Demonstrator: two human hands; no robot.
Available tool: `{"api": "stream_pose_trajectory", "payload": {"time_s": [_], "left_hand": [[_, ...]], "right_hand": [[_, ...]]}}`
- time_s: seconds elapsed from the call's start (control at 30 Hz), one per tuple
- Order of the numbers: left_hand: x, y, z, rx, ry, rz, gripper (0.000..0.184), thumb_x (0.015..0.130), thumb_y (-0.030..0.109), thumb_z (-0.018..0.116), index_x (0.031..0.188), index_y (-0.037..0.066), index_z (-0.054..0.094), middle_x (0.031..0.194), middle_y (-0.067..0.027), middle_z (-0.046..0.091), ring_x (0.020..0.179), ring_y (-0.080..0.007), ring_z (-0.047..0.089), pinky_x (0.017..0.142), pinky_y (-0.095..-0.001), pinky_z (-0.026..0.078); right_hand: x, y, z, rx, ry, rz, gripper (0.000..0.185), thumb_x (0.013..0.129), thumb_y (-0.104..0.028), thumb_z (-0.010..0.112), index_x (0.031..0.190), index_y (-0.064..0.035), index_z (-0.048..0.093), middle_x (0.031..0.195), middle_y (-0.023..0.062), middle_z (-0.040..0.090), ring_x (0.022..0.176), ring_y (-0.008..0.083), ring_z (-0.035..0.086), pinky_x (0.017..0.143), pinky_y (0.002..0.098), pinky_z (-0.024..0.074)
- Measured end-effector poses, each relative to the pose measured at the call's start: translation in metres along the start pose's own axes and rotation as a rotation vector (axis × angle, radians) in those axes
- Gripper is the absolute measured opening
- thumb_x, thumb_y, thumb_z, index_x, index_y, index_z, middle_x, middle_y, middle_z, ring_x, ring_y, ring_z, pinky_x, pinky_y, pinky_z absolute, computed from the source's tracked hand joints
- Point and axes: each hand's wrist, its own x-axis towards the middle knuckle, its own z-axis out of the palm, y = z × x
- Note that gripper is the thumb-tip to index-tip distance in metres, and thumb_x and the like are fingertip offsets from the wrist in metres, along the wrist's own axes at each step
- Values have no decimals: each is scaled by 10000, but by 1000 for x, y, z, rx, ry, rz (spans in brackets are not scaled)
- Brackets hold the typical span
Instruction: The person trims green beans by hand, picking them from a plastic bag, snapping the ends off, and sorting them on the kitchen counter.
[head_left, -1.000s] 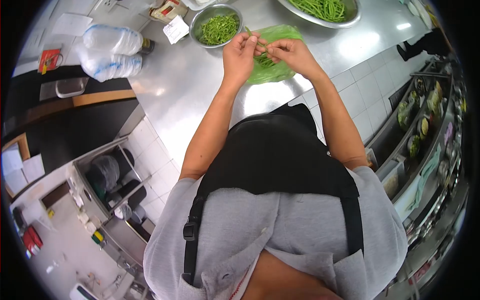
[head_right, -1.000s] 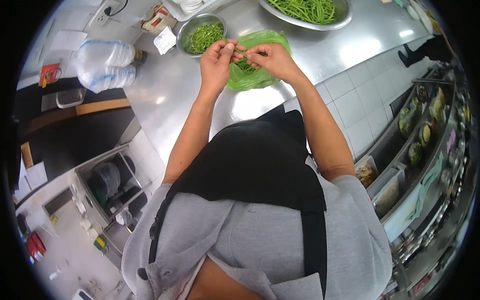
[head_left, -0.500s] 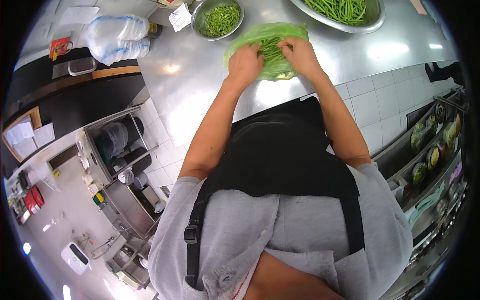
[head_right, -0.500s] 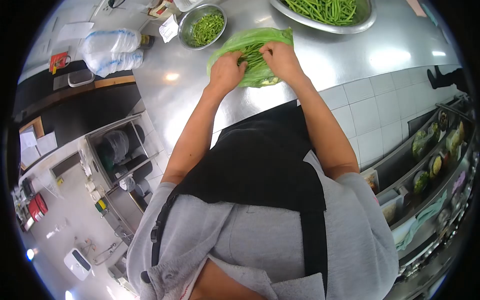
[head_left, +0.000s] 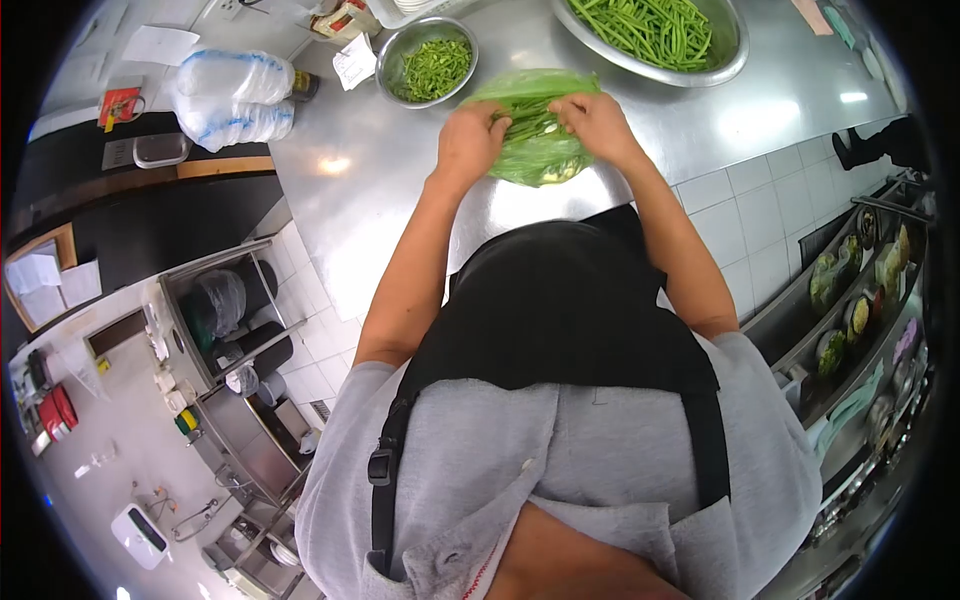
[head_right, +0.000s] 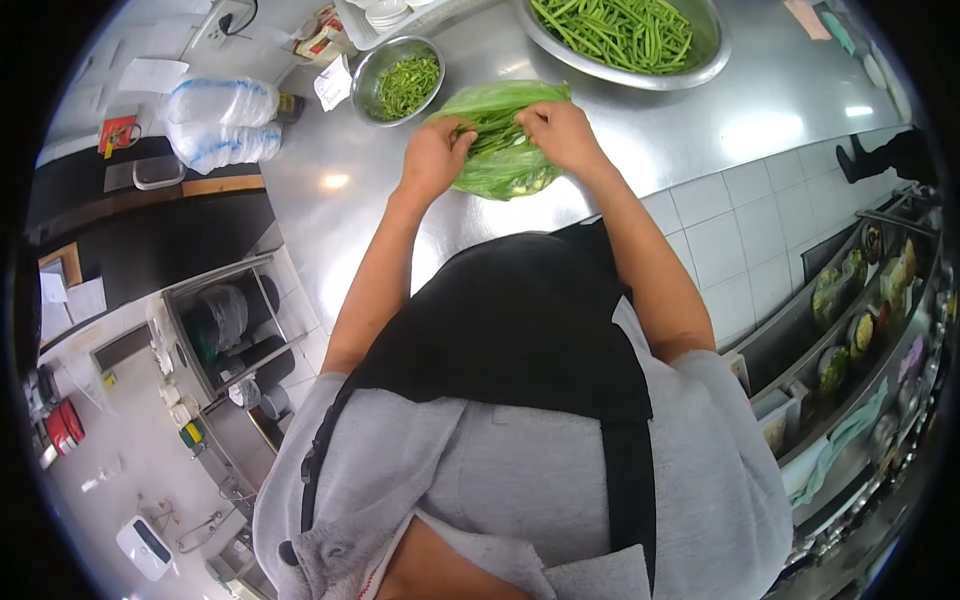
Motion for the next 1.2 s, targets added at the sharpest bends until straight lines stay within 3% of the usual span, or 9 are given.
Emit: {"api": "stream_pose_trajectory", "payload": {"time_s": [0.07,0.27,0.37,0.57,0.67,0.73,0.9,1.07,1.2], "left_hand": [[-3,4,-6,-45,0,-1,185,862,128,725,1008,14,721,849,-176,653,721,-318,618,683,-414,490],[-9,13,-9,-96,17,17,189,869,117,719,1016,-2,704,886,-182,654,709,-305,609,678,-409,487],[-11,13,-10,-103,13,-3,189,872,113,712,1019,-4,691,907,-189,656,725,-316,617,690,-408,490],[-5,29,-17,-30,-20,-18,198,883,118,690,1039,-3,675,957,-205,665,817,-367,653,739,-460,500],[-2,22,-12,-89,3,138,213,903,138,685,1070,5,677,921,-199,659,782,-327,642,718,-416,499],[-2,26,-16,-224,34,-22,205,937,157,671,1070,2,682,874,-144,661,740,-260,619,682,-367,484],[-7,25,-27,-839,205,-320,221,1032,203,597,1061,-1,677,801,29,578,584,-43,431,529,-219,337],[-15,28,-32,-1114,226,-453,219,1039,191,575,1089,-7,654,812,14,582,580,-25,403,510,-214,329],[-16,34,-31,-1147,247,-472,215,1040,180,572,1095,-16,640,818,4,578,566,-23,394,501,-208,317]], "right_hand": [[9,4,1,91,-17,-20,352,947,-307,675,1042,27,734,729,66,674,670,124,617,643,296,497],[-3,-24,-19,-42,16,-145,350,955,-305,671,992,38,731,726,32,663,645,110,585,618,282,488],[1,-21,-24,102,-285,-128,299,946,-276,666,997,10,738,762,100,706,627,151,628,618,328,505],[8,-30,-22,-221,-247,-356,224,911,-174,625,915,26,726,727,88,688,674,115,619,629,294,490],[9,-36,-18,-59,-149,-293,192,895,-142,598,911,-8,734,721,46,666,665,95,585,615,272,468],[14,-35,-12,270,44,-150,186,899,-131,590,937,-28,740,723,16,645,636,80,548,598,253,452],[3,-40,11,448,-200,-55,217,943,-102,575,1072,-1,718,775,-19,618,642,53,491,595,211,423],[-8,-40,22,590,-346,-23,238,970,-163,651,1119,14,705,797,-24,619,667,52,494,603,213,420],[-10,-32,22,475,-352,-55,239,949,-200,696,1073,4,712,803,-26,626,668,55,497,599,216,416]]}}
